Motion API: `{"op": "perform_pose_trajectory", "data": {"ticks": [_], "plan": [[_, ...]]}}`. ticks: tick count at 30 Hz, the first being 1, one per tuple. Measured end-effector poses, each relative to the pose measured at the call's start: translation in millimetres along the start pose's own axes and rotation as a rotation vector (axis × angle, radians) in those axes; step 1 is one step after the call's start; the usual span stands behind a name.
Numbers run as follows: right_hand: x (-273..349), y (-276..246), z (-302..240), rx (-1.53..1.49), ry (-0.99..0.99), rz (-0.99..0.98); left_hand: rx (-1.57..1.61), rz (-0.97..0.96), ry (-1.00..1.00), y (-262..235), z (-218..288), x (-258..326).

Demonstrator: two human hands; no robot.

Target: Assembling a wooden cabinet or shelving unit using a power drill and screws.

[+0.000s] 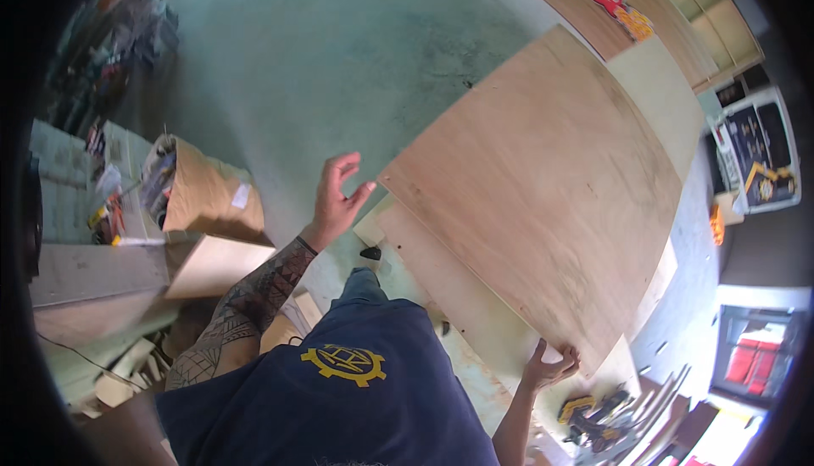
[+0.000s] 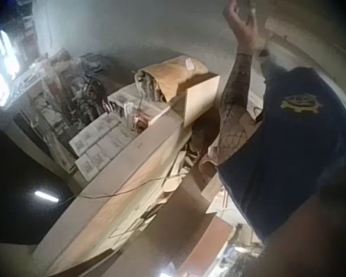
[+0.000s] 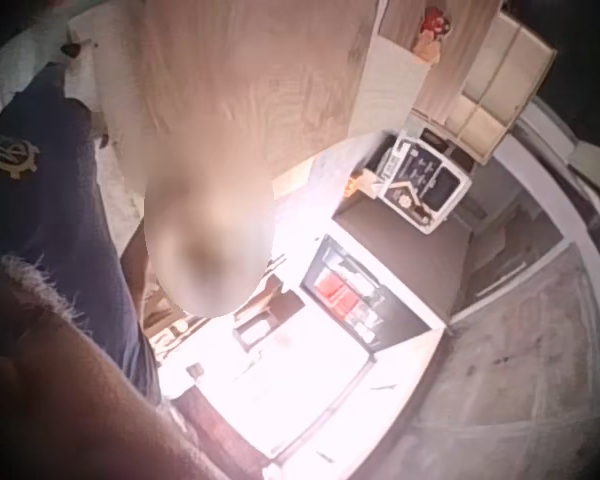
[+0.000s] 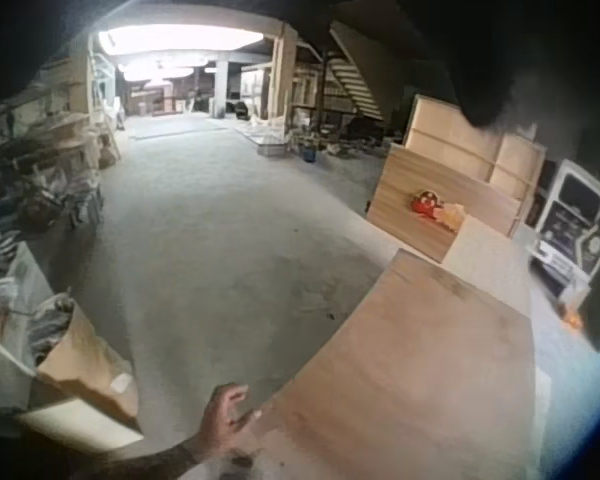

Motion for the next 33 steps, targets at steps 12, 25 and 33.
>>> {"op": "perform_pose_trajectory", "data": {"ticks": [12, 25, 33], "plan": [[-8.9, 10.3, -21.5, 0.162, -0.139, -0.162, 0.697, -0.107, -0.54, 34.1, -69.3, 39.1], [5.2, 14.7, -16.1, 0.205, -0.099, -0.127, 0.633, -0.082, -0.5, 37.5, -53.6, 31.0], [13.4, 25.1, -21.0, 0.27, -0.225, -0.023, 0.562, -0.089, -0.487, 30.0, -55.6, 24.5]]}}
Point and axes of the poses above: each hand's wrist, its own x-axis away from the middle knuckle, its own y-axis out of the palm, z = x × y, the point moved 7 cm from there along -x, towards the middle knuckle, and after that the axes turned 8 degrees about z, right-handed, at the moved point
